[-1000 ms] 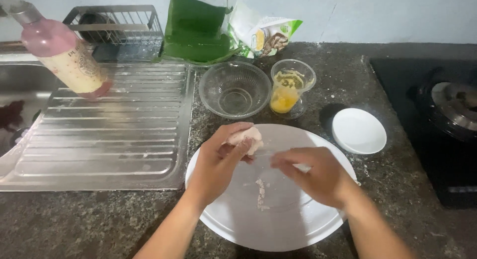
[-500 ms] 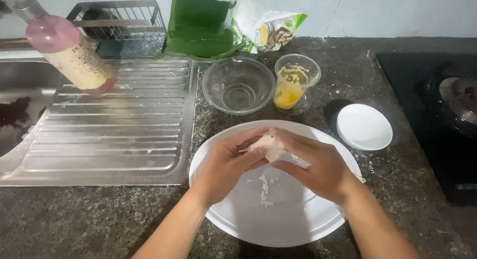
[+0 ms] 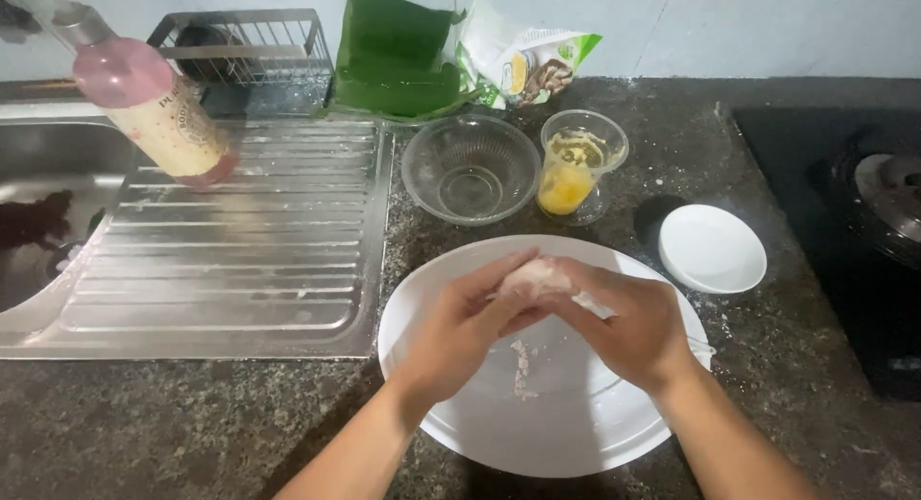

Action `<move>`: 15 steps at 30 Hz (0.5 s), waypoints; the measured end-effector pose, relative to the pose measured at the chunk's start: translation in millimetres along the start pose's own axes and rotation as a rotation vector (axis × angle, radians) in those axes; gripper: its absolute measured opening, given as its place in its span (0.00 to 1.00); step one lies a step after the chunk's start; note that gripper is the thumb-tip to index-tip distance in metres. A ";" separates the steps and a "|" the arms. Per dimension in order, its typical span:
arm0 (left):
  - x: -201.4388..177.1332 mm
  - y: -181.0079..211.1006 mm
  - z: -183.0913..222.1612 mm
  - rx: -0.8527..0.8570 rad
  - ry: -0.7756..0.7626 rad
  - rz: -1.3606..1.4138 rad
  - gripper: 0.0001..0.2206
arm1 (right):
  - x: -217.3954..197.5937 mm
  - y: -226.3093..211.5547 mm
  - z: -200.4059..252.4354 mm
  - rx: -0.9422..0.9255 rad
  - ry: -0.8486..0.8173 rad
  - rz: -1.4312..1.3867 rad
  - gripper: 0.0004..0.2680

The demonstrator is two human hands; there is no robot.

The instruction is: The person is taking small pieces of dough, rolling them into balls using their hands, and then flattening them onto a plate.

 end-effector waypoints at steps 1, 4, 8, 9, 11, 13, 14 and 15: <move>-3.3 -5.0 -2.4 0.028 -0.056 -0.093 0.21 | -2.1 -1.1 0.4 0.093 -0.029 -0.009 0.12; -18.7 -24.9 -8.4 0.057 -0.118 -0.282 0.25 | -5.0 -11.8 -4.1 0.212 0.023 -0.130 0.11; -7.2 1.6 1.5 0.090 -0.194 -0.749 0.25 | -2.3 -7.4 -5.3 0.268 0.093 -0.544 0.11; -8.1 1.4 0.4 0.098 -0.195 -0.753 0.25 | -2.2 -6.2 -6.2 0.261 0.098 -0.541 0.11; -10.5 3.3 1.4 0.268 -0.179 -0.777 0.18 | 3.8 -0.2 -4.8 0.532 0.081 -0.780 0.13; -16.4 1.1 0.5 0.214 -0.130 -0.719 0.18 | -2.3 -7.8 -3.7 0.471 0.009 -0.754 0.16; -19.5 -0.7 -0.4 0.158 -0.084 -0.659 0.18 | -5.3 -11.8 -3.0 0.414 -0.062 -0.727 0.20; -21.3 -2.1 -1.2 0.162 -0.083 -0.661 0.18 | -5.4 -12.1 -3.1 0.409 -0.061 -0.727 0.20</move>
Point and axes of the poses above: each hand's wrist, its own z-axis away from the middle knuckle, its own x-axis out of the palm, y = z × x, the point moved 2 cm from there along -z, towards the middle knuckle, and after that the axes turned 9 degrees about -y, right-handed, at the moved point
